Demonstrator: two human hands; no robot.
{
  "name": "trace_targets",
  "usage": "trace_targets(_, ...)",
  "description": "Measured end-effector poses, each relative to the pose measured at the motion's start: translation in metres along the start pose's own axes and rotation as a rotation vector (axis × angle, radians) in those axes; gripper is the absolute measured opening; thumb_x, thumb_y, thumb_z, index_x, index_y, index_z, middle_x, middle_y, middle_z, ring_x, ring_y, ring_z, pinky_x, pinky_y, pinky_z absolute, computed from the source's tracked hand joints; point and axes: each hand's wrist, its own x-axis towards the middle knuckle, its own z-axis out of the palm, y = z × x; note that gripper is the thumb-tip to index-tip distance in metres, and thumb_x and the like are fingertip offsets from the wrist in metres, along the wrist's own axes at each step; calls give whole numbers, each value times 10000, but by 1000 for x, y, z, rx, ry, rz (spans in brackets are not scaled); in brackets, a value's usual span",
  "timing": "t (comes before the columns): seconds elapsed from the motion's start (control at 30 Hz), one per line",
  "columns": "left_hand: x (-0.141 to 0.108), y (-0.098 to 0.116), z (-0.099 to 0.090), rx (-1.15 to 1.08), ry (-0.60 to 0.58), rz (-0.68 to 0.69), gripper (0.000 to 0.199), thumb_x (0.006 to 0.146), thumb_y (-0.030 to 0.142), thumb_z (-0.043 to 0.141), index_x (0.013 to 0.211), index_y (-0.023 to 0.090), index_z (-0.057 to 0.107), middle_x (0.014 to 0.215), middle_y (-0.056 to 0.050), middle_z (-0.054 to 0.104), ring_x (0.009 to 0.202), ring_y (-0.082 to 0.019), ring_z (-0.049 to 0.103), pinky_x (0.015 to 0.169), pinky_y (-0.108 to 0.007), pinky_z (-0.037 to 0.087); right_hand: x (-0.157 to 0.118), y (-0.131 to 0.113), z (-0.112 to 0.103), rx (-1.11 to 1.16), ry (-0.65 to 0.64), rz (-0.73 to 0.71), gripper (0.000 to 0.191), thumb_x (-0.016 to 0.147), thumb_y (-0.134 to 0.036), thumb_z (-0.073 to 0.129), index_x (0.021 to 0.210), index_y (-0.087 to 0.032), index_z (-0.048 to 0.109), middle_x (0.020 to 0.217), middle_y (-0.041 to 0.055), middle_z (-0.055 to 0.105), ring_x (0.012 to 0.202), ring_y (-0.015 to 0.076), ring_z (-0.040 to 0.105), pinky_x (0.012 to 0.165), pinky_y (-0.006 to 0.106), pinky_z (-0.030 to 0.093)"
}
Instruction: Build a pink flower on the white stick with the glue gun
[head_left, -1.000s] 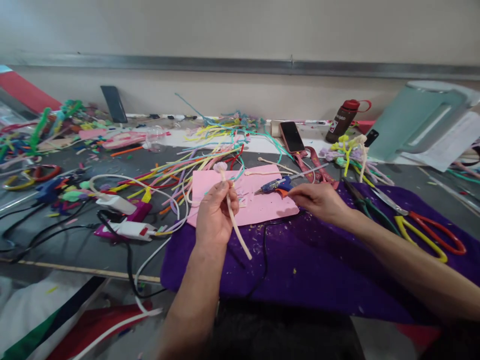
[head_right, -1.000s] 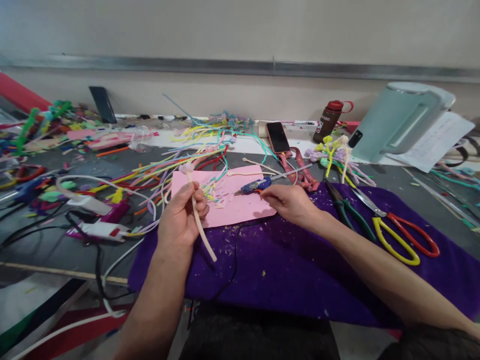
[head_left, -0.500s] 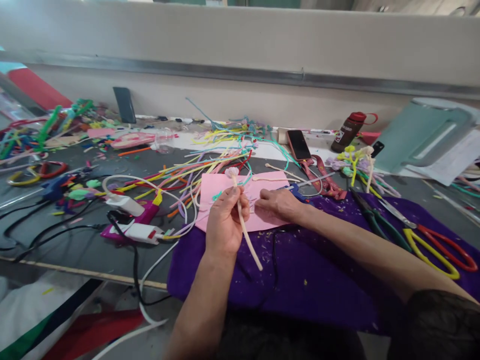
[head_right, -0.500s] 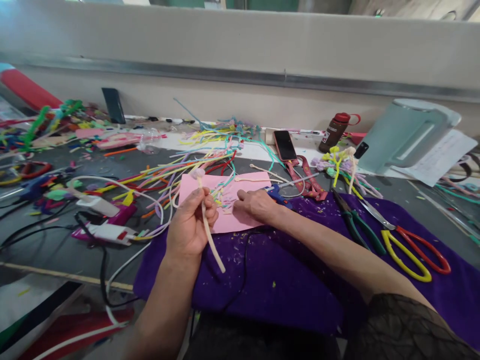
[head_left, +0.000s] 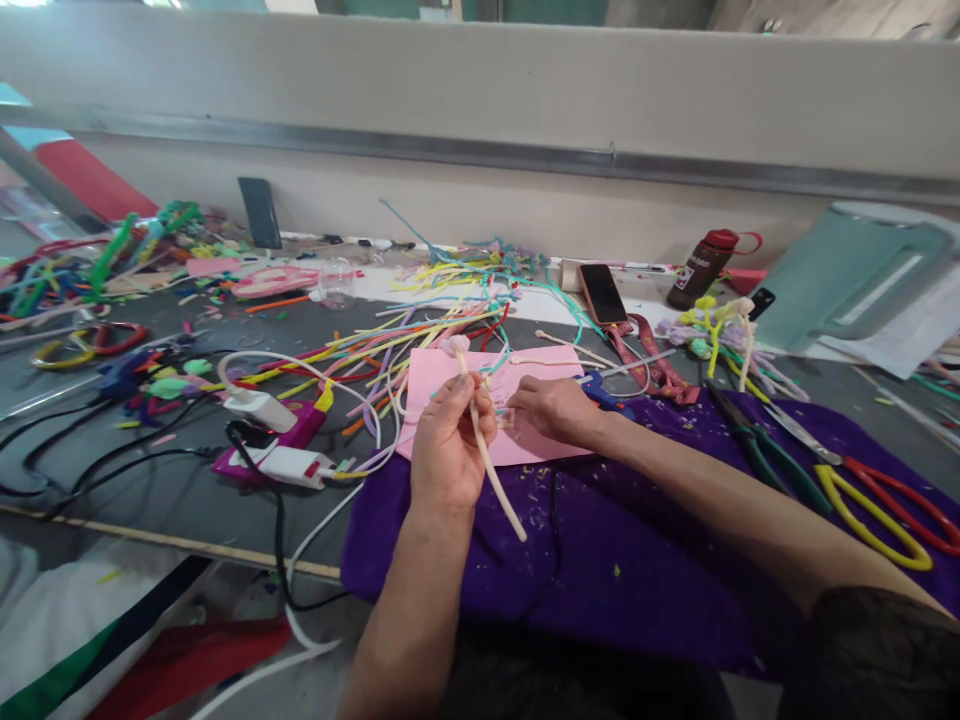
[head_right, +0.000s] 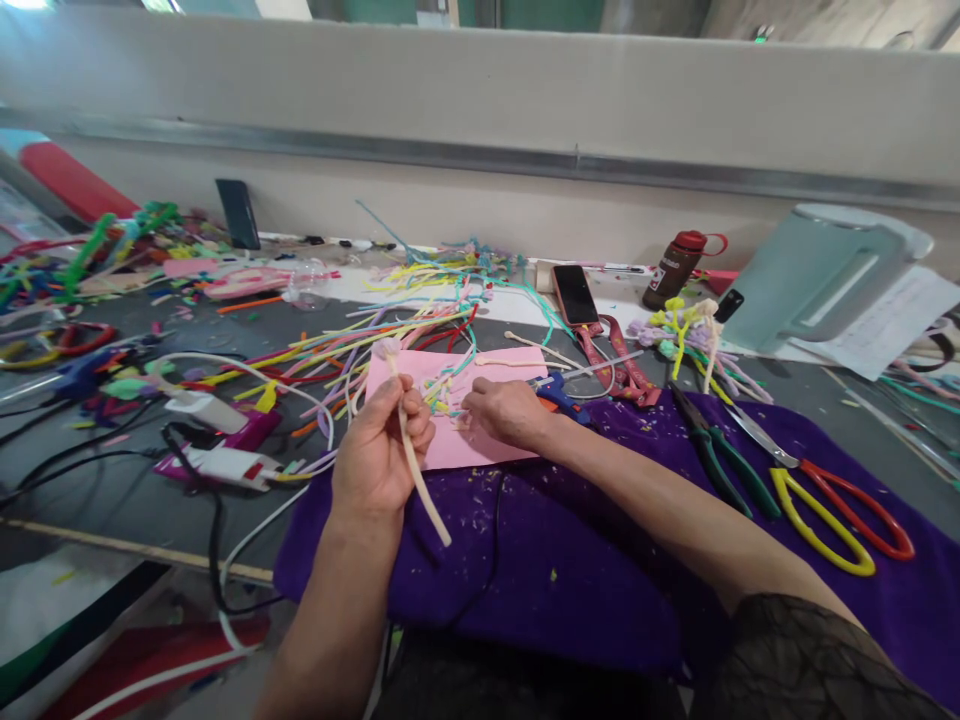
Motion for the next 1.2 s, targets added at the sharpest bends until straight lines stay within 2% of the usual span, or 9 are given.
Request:
trace_targets(0.13, -1, -2, 1, 17, -8, -1, 110, 706, 204, 617, 775, 123, 587, 565, 33, 522, 427, -30, 453, 371, -135, 311, 8, -7, 8, -49, -35, -10, 240, 865, -307, 389, 915, -194, 595, 883, 51, 576, 676, 155, 557, 494, 240, 263)
trace_targets(0.27, -3, -4, 3, 43, -20, 1, 105, 709, 202, 611, 774, 122, 592, 564, 32, 522, 427, -30, 451, 377, -137, 313, 10, -9, 11, -67, -75, -17, 208, 846, -247, 404, 886, -144, 581, 854, 79, 577, 671, 168, 556, 492, 233, 281)
trace_targets(0.37, -3, -4, 3, 55, -23, -7, 112, 711, 217, 610, 771, 124, 592, 566, 30, 524, 422, -28, 444, 379, -137, 312, 7, -8, 7, 31, -1, 11, 178, 824, -221, 433, 911, -136, 563, 898, 90, 579, 702, 165, 552, 512, 228, 312)
trace_targets(0.43, -3, -4, 3, 65, -26, -15, 120, 711, 228, 611, 770, 126, 592, 566, 30, 524, 419, -25, 438, 379, -135, 309, 3, -6, 2, 206, 101, 53, 149, 799, -195, 462, 898, -144, 560, 892, 71, 586, 704, 146, 545, 538, 223, 339)
trace_targets(0.53, -3, -5, 3, 90, -40, -19, 126, 710, 239, 613, 766, 129, 591, 561, 33, 519, 419, -24, 433, 382, -134, 310, -3, -3, -7, 618, 204, 155, 101, 778, -168, 474, 827, -146, 559, 746, 16, 580, 614, 100, 521, 549, 208, 373)
trace_targets(0.67, -3, -8, 3, 150, -48, -34, 132, 691, 237, 627, 762, 130, 595, 565, 31, 530, 434, -28, 451, 392, -130, 325, -17, -2, -19, 1179, 171, 354, 166, 742, -228, 533, 874, -136, 574, 671, -17, 548, 495, 63, 484, 448, 182, 359)
trace_targets(0.8, -3, -14, 6, 246, -58, -80, 156, 666, 254, 648, 746, 129, 598, 562, 30, 545, 426, -29, 459, 392, -130, 335, -38, -2, -22, 1465, 134, 499, 258, 682, -251, 605, 912, -135, 597, 613, -33, 535, 445, 49, 451, 382, 162, 298)
trace_targets(1.0, -4, -28, 9, 385, -114, -179, 213, 637, 295, 681, 746, 131, 598, 569, 23, 577, 418, -31, 476, 382, -127, 334, -67, -3, -24, 1597, 223, 580, 182, 680, -276, 623, 800, -144, 586, 488, -61, 470, 394, 45, 401, 357, 156, 243)
trace_targets(1.2, -6, -40, 11, 500, -156, -275, 217, 636, 314, 689, 728, 136, 606, 599, 13, 616, 412, -36, 500, 370, -129, 329, -76, -5, -35, 1520, 295, 551, 160, 695, -288, 610, 763, -148, 575, 539, -51, 492, 410, 40, 404, 375, 163, 269)
